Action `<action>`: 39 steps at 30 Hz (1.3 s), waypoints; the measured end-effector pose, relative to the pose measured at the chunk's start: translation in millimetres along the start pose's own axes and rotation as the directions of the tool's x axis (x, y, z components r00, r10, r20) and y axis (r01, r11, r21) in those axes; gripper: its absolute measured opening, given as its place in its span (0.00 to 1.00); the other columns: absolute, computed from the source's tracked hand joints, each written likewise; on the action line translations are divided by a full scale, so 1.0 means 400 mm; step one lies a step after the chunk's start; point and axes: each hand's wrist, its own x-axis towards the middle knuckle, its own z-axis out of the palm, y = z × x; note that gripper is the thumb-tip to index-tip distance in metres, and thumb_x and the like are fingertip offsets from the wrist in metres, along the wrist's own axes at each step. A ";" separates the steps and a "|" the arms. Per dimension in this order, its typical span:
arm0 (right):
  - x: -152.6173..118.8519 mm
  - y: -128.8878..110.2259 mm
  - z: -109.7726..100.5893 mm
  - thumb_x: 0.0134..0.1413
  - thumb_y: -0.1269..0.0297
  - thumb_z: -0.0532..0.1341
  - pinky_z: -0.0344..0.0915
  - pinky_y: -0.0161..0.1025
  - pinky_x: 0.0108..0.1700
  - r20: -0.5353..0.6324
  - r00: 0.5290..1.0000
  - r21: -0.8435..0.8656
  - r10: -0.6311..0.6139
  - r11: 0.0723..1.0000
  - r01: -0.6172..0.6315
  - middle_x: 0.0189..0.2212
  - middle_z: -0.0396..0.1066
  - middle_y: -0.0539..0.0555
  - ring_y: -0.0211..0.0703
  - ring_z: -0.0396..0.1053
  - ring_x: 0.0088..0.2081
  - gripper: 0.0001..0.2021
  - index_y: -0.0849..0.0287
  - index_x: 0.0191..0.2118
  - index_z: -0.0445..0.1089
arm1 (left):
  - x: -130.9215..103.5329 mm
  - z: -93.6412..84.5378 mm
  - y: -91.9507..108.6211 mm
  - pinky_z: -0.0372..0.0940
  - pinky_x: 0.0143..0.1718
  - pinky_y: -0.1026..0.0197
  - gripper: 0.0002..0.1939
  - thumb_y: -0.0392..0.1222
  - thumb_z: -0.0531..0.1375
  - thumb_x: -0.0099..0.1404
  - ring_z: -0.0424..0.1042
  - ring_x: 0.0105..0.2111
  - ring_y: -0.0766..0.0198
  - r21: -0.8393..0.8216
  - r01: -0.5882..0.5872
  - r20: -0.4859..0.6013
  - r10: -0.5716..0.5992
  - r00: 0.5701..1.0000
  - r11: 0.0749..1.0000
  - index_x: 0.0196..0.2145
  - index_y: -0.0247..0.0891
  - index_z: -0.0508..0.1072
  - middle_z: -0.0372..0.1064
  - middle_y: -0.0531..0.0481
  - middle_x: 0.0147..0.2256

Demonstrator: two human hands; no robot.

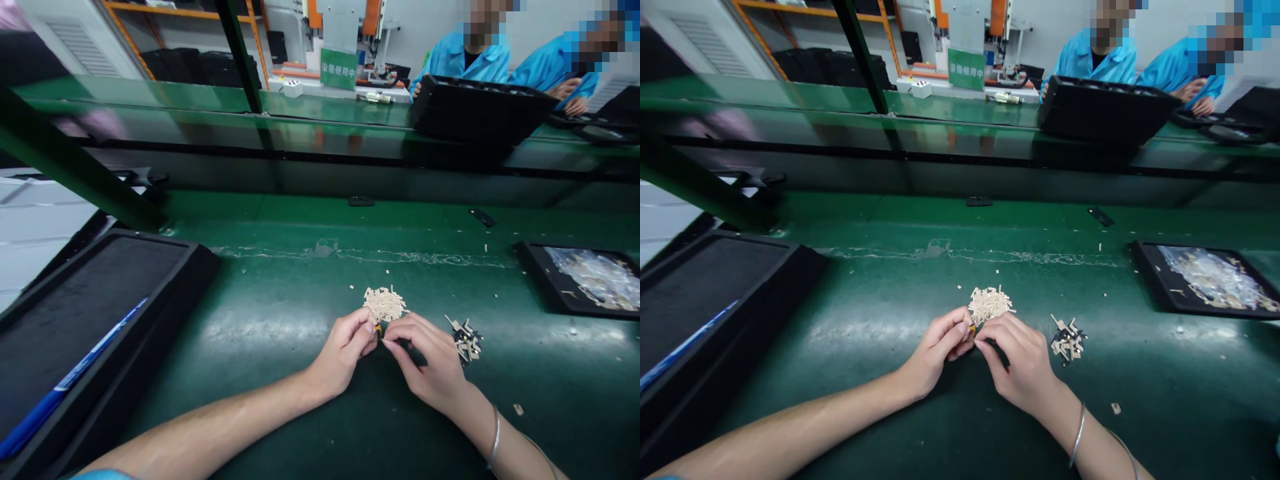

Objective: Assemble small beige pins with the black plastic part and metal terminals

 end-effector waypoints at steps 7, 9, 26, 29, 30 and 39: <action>-0.003 0.005 0.002 0.56 0.74 0.55 0.65 0.35 0.29 -0.025 0.999 0.043 0.032 0.999 -0.031 0.27 0.70 0.52 0.38 0.69 0.29 0.05 0.57 0.35 0.63 | -0.001 -0.001 -0.003 0.47 0.23 0.66 0.15 0.47 0.47 0.67 0.49 0.21 0.71 0.031 0.007 -0.033 -0.006 0.999 1.000 0.25 0.37 0.56 0.49 0.57 0.20; -0.005 0.003 0.002 0.56 0.74 0.54 0.66 0.35 0.30 -0.027 0.999 0.043 0.031 0.999 -0.030 0.27 0.70 0.52 0.39 0.70 0.29 0.04 0.57 0.35 0.62 | -0.001 -0.001 -0.005 0.47 0.23 0.66 0.15 0.47 0.47 0.67 0.49 0.21 0.71 0.031 0.001 -0.044 0.001 0.999 1.000 0.25 0.37 0.55 0.49 0.57 0.20; 0.008 0.040 -0.002 0.52 0.76 0.59 0.67 0.42 0.35 -0.152 0.987 -0.258 0.049 0.962 -0.087 0.33 0.73 0.56 0.44 0.69 0.36 0.07 0.58 0.35 0.67 | 0.004 -0.002 -0.006 0.44 0.19 0.67 0.14 0.47 0.52 0.64 0.48 0.17 0.72 -0.076 0.028 -0.035 -0.031 0.999 0.997 0.26 0.34 0.63 0.50 0.58 0.17; 0.003 0.031 0.006 0.50 0.78 0.59 0.67 0.42 0.36 -0.138 0.990 -0.233 -0.004 0.972 -0.029 0.36 0.73 0.57 0.45 0.69 0.39 0.12 0.59 0.41 0.67 | 0.005 -0.003 -0.009 0.43 0.19 0.67 0.15 0.48 0.51 0.65 0.48 0.18 0.72 -0.104 0.022 -0.029 -0.025 0.999 0.994 0.25 0.35 0.60 0.50 0.58 0.17; 0.003 0.028 0.008 0.50 0.78 0.60 0.67 0.42 0.36 -0.128 0.992 -0.212 -0.017 0.977 -0.011 0.36 0.73 0.57 0.45 0.69 0.39 0.13 0.58 0.41 0.67 | 0.006 -0.004 -0.010 0.43 0.19 0.67 0.16 0.48 0.51 0.65 0.48 0.18 0.72 -0.103 0.026 -0.017 -0.028 0.999 0.994 0.24 0.35 0.60 0.50 0.58 0.18; -0.001 0.016 0.002 0.48 0.80 0.60 0.67 0.42 0.38 -0.100 0.990 -0.111 -0.097 0.990 0.086 0.33 0.73 0.55 0.44 0.70 0.36 0.11 0.58 0.36 0.68 | 0.010 0.001 -0.011 0.44 0.20 0.67 0.17 0.48 0.54 0.61 0.46 0.18 0.74 -0.152 0.027 0.047 -0.020 0.999 0.988 0.21 0.35 0.57 0.48 0.59 0.17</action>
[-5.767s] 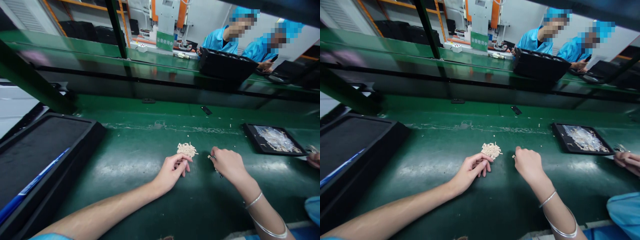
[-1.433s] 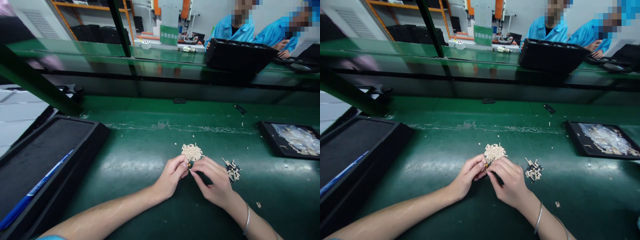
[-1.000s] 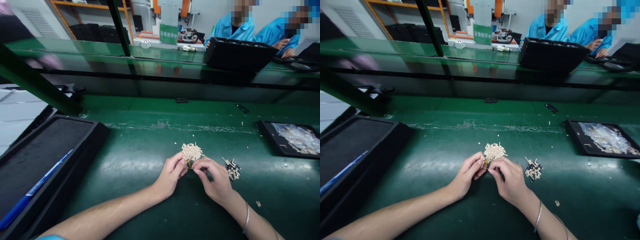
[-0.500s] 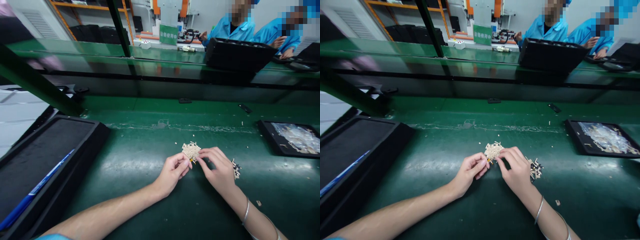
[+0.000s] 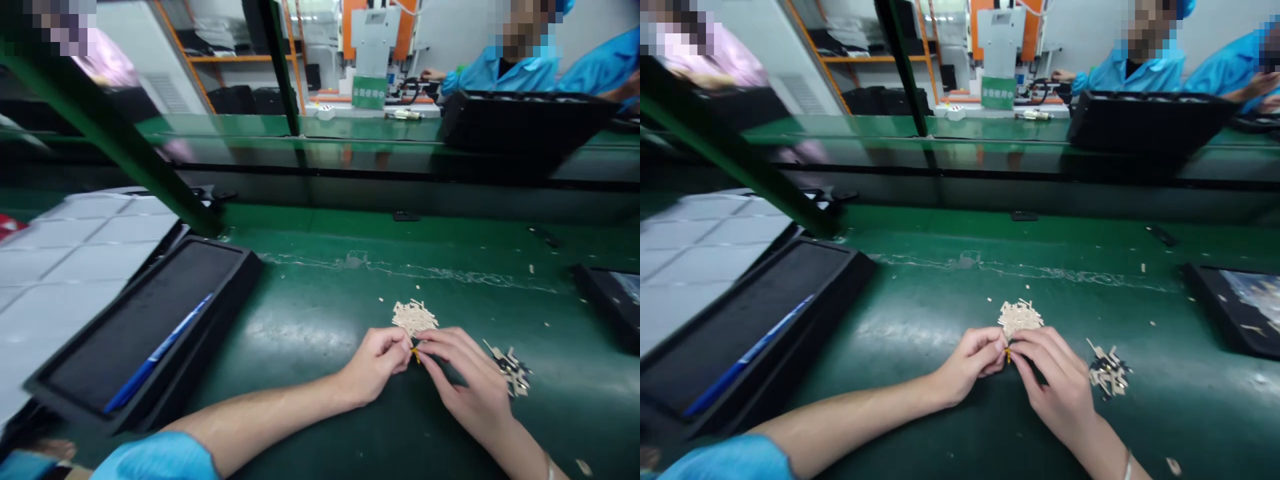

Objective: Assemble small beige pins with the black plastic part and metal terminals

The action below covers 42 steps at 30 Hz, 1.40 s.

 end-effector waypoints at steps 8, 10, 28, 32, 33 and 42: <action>-0.014 0.020 -0.003 0.47 0.74 0.62 0.65 0.42 0.40 0.018 0.999 -0.040 -0.028 0.999 0.029 0.35 0.72 0.55 0.46 0.71 0.38 0.08 0.58 0.35 0.70 | 0.012 -0.015 -0.020 0.49 0.23 0.67 0.12 0.41 0.54 0.60 0.51 0.19 0.74 0.047 -0.068 0.009 0.067 0.998 0.997 0.21 0.34 0.61 0.52 0.57 0.17; -0.015 0.020 -0.003 0.48 0.72 0.62 0.65 0.42 0.40 0.028 0.999 -0.040 -0.020 0.999 0.021 0.36 0.72 0.55 0.47 0.71 0.38 0.07 0.58 0.35 0.70 | 0.013 -0.015 -0.019 0.49 0.23 0.67 0.12 0.41 0.54 0.60 0.51 0.19 0.74 0.060 -0.072 0.009 0.071 0.997 0.996 0.21 0.34 0.60 0.52 0.57 0.17; 0.019 0.016 -0.005 0.49 0.58 0.61 0.63 0.31 0.25 0.343 0.693 0.317 0.634 0.616 -0.721 0.27 0.69 0.51 0.34 0.63 0.22 0.09 0.59 0.27 0.68 | -0.002 -0.006 0.022 0.50 0.26 0.67 0.08 0.42 0.58 0.59 0.56 0.25 0.71 0.197 -0.056 -0.004 0.058 0.998 0.979 0.33 0.34 0.64 0.58 0.54 0.26; 0.017 0.016 -0.006 0.49 0.60 0.62 0.60 0.31 0.25 0.402 0.658 0.347 0.637 0.559 -0.753 0.27 0.66 0.49 0.33 0.61 0.23 0.08 0.58 0.28 0.67 | 0.000 0.000 0.024 0.49 0.25 0.67 0.07 0.39 0.58 0.59 0.55 0.25 0.71 0.209 -0.047 -0.022 0.052 0.998 0.977 0.31 0.33 0.63 0.57 0.54 0.25; 0.017 0.016 -0.006 0.49 0.60 0.62 0.60 0.31 0.25 0.413 0.653 0.354 0.635 0.549 -0.757 0.27 0.66 0.49 0.33 0.60 0.23 0.07 0.58 0.28 0.67 | 0.000 0.000 0.023 0.49 0.25 0.67 0.07 0.39 0.58 0.59 0.55 0.25 0.71 0.209 -0.043 -0.025 0.050 0.998 0.977 0.31 0.33 0.63 0.57 0.54 0.25; 0.008 0.017 0.001 0.51 0.58 0.60 0.59 0.30 0.24 0.410 0.644 0.418 0.646 0.494 -0.762 0.28 0.65 0.50 0.33 0.59 0.24 0.09 0.59 0.31 0.67 | 0.002 0.001 0.014 0.50 0.25 0.67 0.06 0.39 0.58 0.58 0.56 0.24 0.72 0.188 -0.029 -0.062 0.042 0.997 0.982 0.30 0.33 0.65 0.60 0.54 0.26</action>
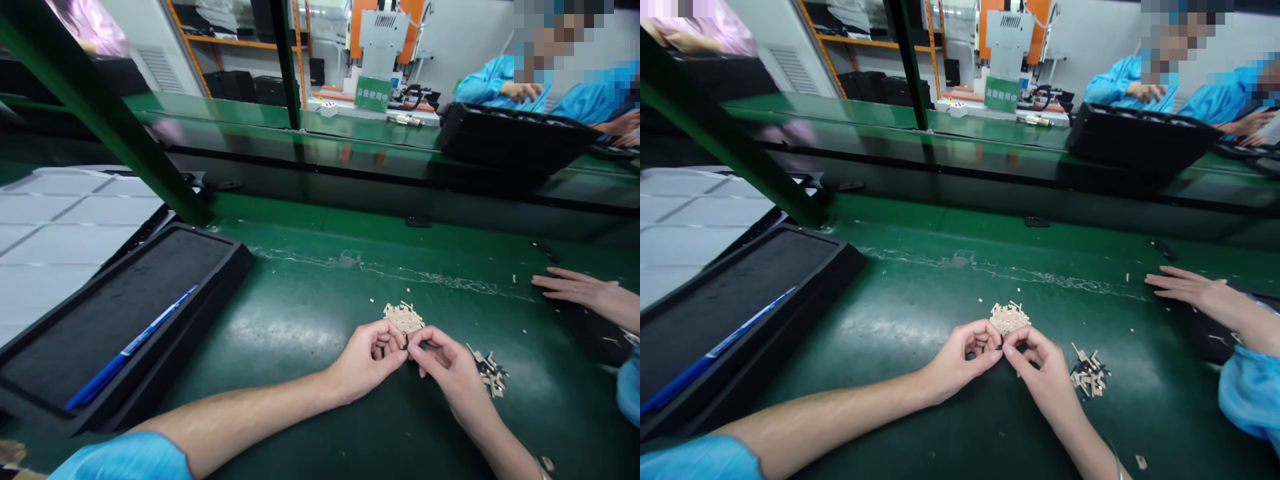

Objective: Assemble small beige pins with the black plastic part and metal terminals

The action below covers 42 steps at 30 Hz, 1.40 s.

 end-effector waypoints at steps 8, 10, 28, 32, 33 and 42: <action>0.001 -0.004 0.002 0.50 0.59 0.61 0.60 0.31 0.23 -0.057 0.997 -0.034 -0.052 0.998 0.051 0.28 0.65 0.50 0.34 0.61 0.24 0.09 0.59 0.31 0.66 | 0.001 0.003 -0.001 0.50 0.24 0.68 0.11 0.44 0.59 0.58 0.55 0.22 0.73 0.003 0.035 -0.031 -0.035 0.999 0.999 0.30 0.33 0.65 0.59 0.54 0.24; 0.000 -0.002 -0.001 0.50 0.58 0.61 0.60 0.32 0.23 -0.074 0.996 -0.029 -0.058 0.998 0.056 0.27 0.65 0.50 0.34 0.61 0.23 0.09 0.59 0.30 0.66 | -0.001 0.002 0.004 0.51 0.25 0.68 0.10 0.43 0.59 0.59 0.56 0.23 0.73 0.017 0.023 -0.024 -0.023 0.999 1.000 0.30 0.33 0.64 0.59 0.54 0.24; -0.002 -0.007 0.003 0.50 0.58 0.61 0.62 0.31 0.23 -0.071 0.996 -0.012 -0.049 0.999 0.048 0.26 0.68 0.51 0.38 0.67 0.26 0.10 0.58 0.35 0.65 | 0.005 0.001 -0.005 0.54 0.24 0.68 0.12 0.46 0.60 0.58 0.58 0.21 0.73 -0.123 0.013 -0.017 -0.015 1.000 0.992 0.31 0.33 0.65 0.62 0.53 0.25; -0.002 -0.012 0.002 0.50 0.59 0.61 0.64 0.32 0.25 -0.081 0.991 -0.149 -0.106 0.984 0.093 0.25 0.67 0.51 0.37 0.66 0.25 0.08 0.58 0.30 0.66 | 0.005 0.001 0.001 0.54 0.24 0.68 0.12 0.46 0.60 0.58 0.59 0.22 0.73 -0.081 0.012 -0.026 -0.015 1.000 0.997 0.31 0.33 0.65 0.62 0.53 0.25; -0.003 -0.013 0.001 0.50 0.60 0.61 0.64 0.33 0.26 -0.087 0.988 -0.185 -0.124 0.977 0.106 0.25 0.67 0.51 0.36 0.65 0.24 0.08 0.58 0.29 0.66 | 0.004 0.001 0.001 0.54 0.24 0.68 0.13 0.46 0.60 0.58 0.59 0.22 0.73 -0.068 0.012 -0.026 -0.014 1.000 0.998 0.30 0.33 0.65 0.62 0.53 0.25; -0.013 -0.018 -0.002 0.52 0.62 0.58 0.63 0.34 0.26 -0.084 0.969 -0.435 -0.233 0.883 0.175 0.25 0.70 0.50 0.36 0.63 0.22 0.06 0.57 0.29 0.68 | 0.004 0.003 -0.004 0.53 0.25 0.68 0.09 0.42 0.60 0.58 0.59 0.23 0.72 -0.011 0.014 -0.034 -0.014 0.999 1.000 0.31 0.33 0.66 0.61 0.54 0.26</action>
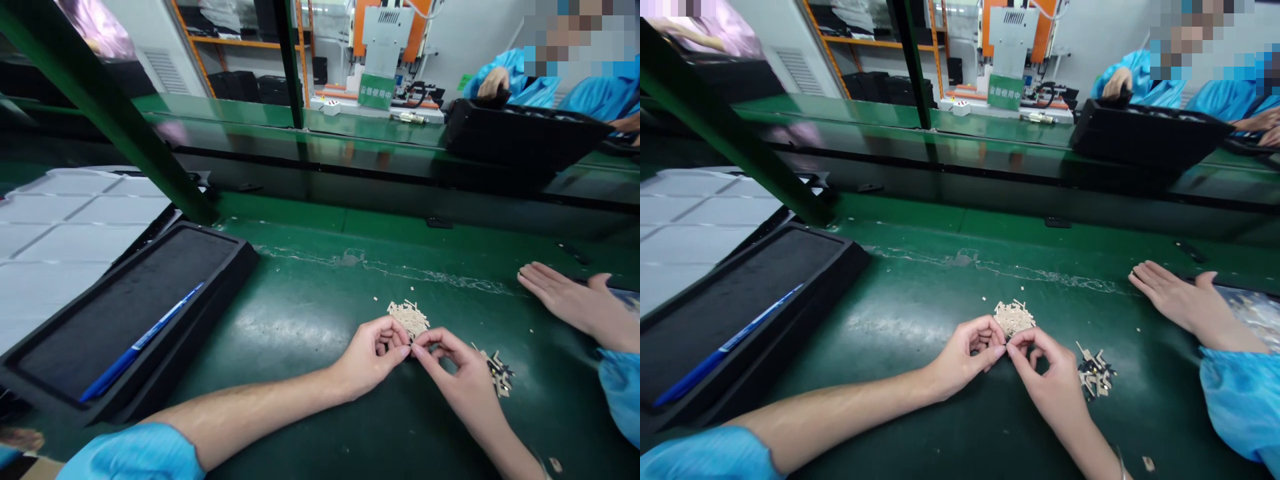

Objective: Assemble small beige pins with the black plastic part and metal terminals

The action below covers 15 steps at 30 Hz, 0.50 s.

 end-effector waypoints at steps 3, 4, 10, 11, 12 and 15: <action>-0.001 0.000 -0.003 0.52 0.61 0.58 0.63 0.35 0.26 -0.006 0.999 -0.067 -0.031 0.997 0.031 0.23 0.70 0.50 0.37 0.64 0.21 0.07 0.57 0.28 0.68 | 0.000 0.001 -0.002 0.52 0.24 0.68 0.09 0.42 0.60 0.58 0.59 0.24 0.72 0.002 -0.001 0.001 0.001 1.000 1.000 0.30 0.33 0.66 0.61 0.53 0.25; 0.000 0.001 -0.004 0.52 0.61 0.58 0.63 0.35 0.26 -0.008 0.999 -0.079 -0.037 0.996 0.036 0.23 0.70 0.50 0.37 0.64 0.21 0.07 0.57 0.28 0.68 | 0.000 0.000 -0.004 0.52 0.24 0.68 0.10 0.43 0.60 0.58 0.59 0.23 0.72 0.002 -0.003 0.000 0.003 1.000 1.000 0.30 0.33 0.66 0.61 0.53 0.25; 0.000 0.010 -0.001 0.54 0.59 0.57 0.65 0.34 0.28 0.075 0.997 0.018 -0.021 1.000 0.019 0.23 0.70 0.50 0.39 0.68 0.24 0.09 0.57 0.28 0.67 | 0.004 -0.008 -0.011 0.52 0.24 0.68 0.11 0.44 0.60 0.58 0.59 0.23 0.72 -0.043 -0.017 0.032 0.019 0.999 0.999 0.33 0.33 0.65 0.61 0.53 0.25; 0.000 0.013 0.000 0.54 0.59 0.56 0.65 0.34 0.29 0.085 0.996 0.056 -0.023 0.998 0.018 0.22 0.70 0.50 0.40 0.69 0.24 0.09 0.57 0.28 0.67 | 0.003 -0.010 -0.009 0.52 0.24 0.68 0.12 0.44 0.60 0.58 0.59 0.23 0.72 -0.056 -0.022 0.037 0.025 0.999 0.998 0.35 0.34 0.65 0.61 0.53 0.26; 0.000 0.015 0.001 0.55 0.59 0.56 0.66 0.34 0.29 0.087 0.996 0.091 -0.026 0.996 0.018 0.22 0.70 0.51 0.40 0.69 0.24 0.09 0.57 0.28 0.66 | 0.002 -0.010 -0.006 0.52 0.24 0.68 0.12 0.44 0.60 0.58 0.59 0.23 0.72 -0.063 -0.030 0.040 0.033 0.999 0.998 0.36 0.34 0.64 0.60 0.53 0.26; -0.001 0.023 0.006 0.55 0.59 0.57 0.66 0.34 0.27 0.059 0.997 0.152 -0.050 0.988 0.041 0.20 0.69 0.50 0.40 0.68 0.23 0.09 0.57 0.28 0.66 | -0.010 -0.006 0.002 0.52 0.25 0.68 0.12 0.40 0.58 0.59 0.59 0.24 0.71 0.001 -0.103 0.035 0.103 0.994 0.995 0.39 0.34 0.62 0.60 0.53 0.27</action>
